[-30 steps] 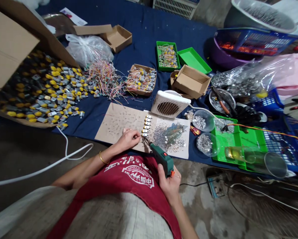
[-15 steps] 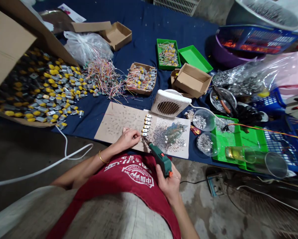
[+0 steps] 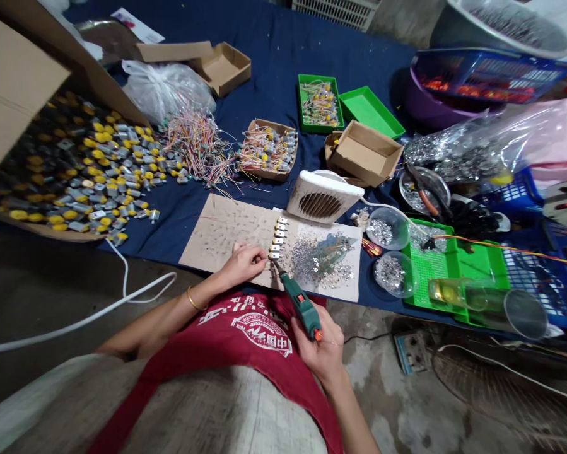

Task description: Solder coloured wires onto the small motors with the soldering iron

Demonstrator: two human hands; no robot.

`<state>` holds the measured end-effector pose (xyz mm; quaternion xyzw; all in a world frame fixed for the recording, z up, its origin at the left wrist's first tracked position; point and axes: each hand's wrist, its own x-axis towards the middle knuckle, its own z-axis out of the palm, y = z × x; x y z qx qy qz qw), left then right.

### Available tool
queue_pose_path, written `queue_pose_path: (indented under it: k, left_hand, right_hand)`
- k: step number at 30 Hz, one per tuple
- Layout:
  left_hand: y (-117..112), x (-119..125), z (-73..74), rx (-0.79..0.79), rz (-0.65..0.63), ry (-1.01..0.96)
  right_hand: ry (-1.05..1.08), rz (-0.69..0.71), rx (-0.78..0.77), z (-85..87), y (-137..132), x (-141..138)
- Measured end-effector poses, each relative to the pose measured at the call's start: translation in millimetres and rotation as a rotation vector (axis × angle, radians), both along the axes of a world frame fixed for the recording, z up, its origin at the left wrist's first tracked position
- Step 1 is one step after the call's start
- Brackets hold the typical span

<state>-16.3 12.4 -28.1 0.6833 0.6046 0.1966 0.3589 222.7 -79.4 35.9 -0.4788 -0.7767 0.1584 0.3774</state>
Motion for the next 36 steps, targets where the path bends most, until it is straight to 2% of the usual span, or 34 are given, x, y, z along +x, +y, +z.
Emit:
queue_pose_path:
  k: [11, 36]
  left_hand:
    - [0.1, 0.2, -0.9, 0.007, 0.014, -0.008]
    - [0.6, 1.2, -1.8, 0.008, 0.016, -0.008]
  right_hand:
    - [0.015, -0.061, -0.026, 11.0, 0.4, -2.4]
    - [0.005, -0.051, -0.045, 4.5, 1.3, -4.0]
